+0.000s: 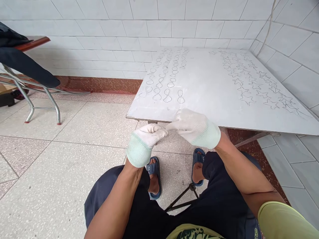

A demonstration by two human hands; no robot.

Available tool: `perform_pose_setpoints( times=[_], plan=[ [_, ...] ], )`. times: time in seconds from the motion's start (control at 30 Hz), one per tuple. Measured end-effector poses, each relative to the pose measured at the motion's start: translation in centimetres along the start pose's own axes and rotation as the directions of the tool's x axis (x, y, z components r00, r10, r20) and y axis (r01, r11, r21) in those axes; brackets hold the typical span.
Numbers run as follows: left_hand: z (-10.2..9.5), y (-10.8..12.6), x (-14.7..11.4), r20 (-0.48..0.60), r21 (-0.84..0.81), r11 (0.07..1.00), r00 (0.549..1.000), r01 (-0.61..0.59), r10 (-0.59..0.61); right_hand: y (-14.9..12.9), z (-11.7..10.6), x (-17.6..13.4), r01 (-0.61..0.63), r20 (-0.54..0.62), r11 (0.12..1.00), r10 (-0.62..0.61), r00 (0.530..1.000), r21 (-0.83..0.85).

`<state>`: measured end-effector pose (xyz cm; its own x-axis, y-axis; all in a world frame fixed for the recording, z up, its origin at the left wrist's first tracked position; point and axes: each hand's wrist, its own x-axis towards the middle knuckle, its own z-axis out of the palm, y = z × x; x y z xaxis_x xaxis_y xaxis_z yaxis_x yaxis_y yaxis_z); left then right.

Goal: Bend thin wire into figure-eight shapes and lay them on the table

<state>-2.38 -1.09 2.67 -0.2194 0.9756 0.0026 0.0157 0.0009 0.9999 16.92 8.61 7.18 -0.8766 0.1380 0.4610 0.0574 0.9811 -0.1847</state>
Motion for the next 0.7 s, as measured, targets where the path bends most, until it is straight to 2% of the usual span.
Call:
perform_pose_setpoints(
  times=[0.1,0.2,0.3,0.37,0.43,0.53,0.7],
  plan=[
    [0.2,-0.3,-0.1,-0.021,0.005,1.000,1.000,0.010,-0.010,0.7,0.3,0.1,0.038,0.072,0.999,-0.038,0.997,0.009],
    [0.3,-0.4,0.1,-0.017,0.033,0.999,0.999,0.035,-0.035,0.7,0.4,-0.2,0.002,0.090,1.000,-0.004,0.996,0.018],
    [0.3,-0.3,0.4,-0.015,0.033,0.998,0.999,0.050,-0.049,0.0,0.5,-0.5,-0.196,0.024,0.978,0.195,0.980,0.066],
    [0.2,-0.3,0.5,-0.040,0.011,0.999,0.998,0.047,-0.047,-0.6,0.5,-0.5,-0.369,-0.035,0.920,0.377,0.926,0.131],
    [0.2,-0.4,0.6,-0.053,-0.005,0.999,0.998,0.043,-0.044,-1.0,0.5,-0.3,-0.466,-0.049,0.857,0.487,0.872,0.220],
    [0.1,-0.6,0.8,-0.033,-0.023,0.999,0.999,0.030,-0.031,-1.2,0.8,0.0,-0.502,-0.016,0.804,0.534,0.845,0.318],
    [-0.3,-0.6,0.9,0.022,-0.044,0.999,1.000,-0.008,0.009,-0.9,1.5,0.1,-0.527,0.017,0.781,0.554,0.832,0.334]
  ],
)
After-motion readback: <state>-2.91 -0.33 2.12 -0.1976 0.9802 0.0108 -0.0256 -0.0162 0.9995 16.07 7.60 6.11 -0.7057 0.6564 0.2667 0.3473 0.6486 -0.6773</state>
